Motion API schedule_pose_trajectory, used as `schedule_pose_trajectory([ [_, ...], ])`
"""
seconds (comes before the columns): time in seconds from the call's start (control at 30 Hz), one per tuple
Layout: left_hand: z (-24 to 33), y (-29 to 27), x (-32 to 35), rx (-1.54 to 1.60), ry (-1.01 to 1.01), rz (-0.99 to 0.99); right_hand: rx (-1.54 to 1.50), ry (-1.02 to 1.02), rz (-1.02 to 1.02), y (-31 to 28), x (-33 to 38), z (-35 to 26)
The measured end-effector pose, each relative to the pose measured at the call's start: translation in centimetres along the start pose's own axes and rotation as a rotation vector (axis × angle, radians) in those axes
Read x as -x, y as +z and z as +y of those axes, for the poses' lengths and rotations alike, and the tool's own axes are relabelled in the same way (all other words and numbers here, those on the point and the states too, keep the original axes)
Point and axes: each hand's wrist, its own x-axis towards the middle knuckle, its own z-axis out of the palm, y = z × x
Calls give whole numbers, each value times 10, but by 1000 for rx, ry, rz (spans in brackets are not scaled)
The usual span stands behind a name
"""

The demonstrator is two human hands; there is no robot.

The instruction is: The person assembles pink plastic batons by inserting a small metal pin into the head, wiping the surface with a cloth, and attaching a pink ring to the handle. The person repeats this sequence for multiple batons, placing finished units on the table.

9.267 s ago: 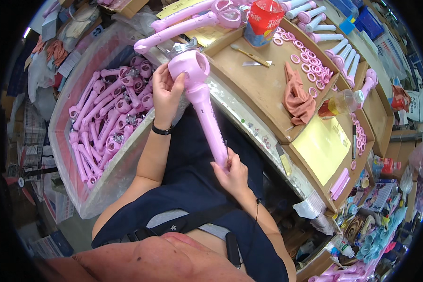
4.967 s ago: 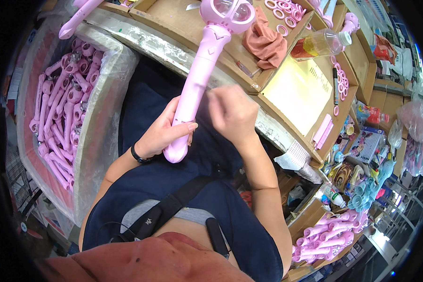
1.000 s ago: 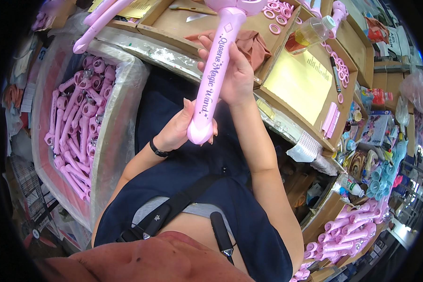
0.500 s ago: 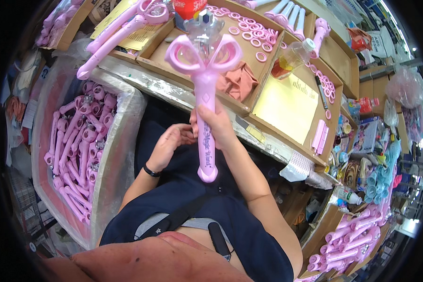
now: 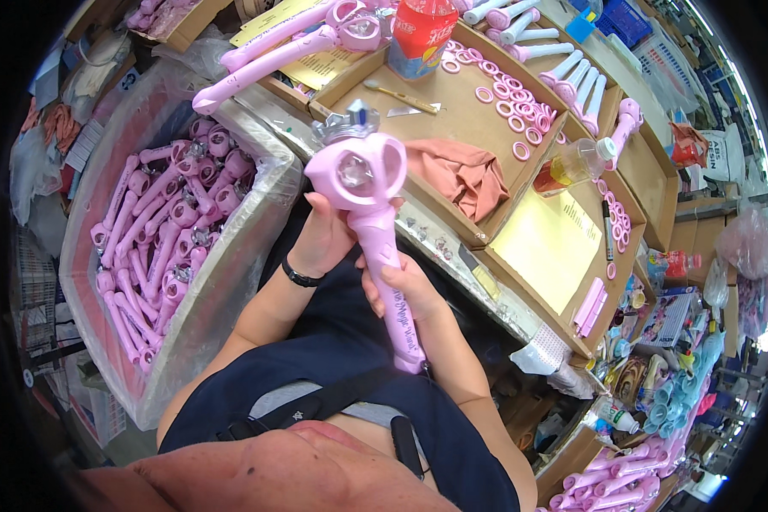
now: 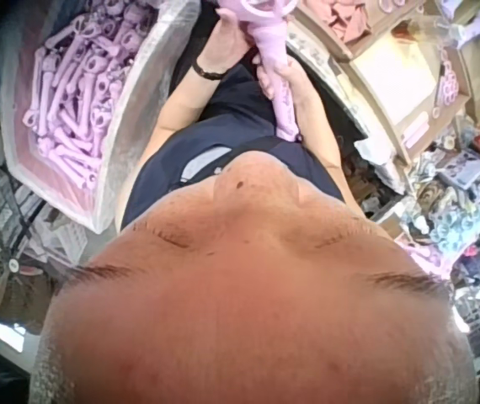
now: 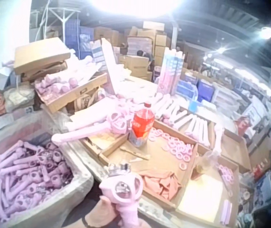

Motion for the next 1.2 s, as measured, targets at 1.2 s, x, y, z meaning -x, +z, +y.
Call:
schedule_pose_trajectory([
  [1.2, -23, 16, 18, -176, -66, 189, 1607, -424, 620, -19, 72, -65],
])
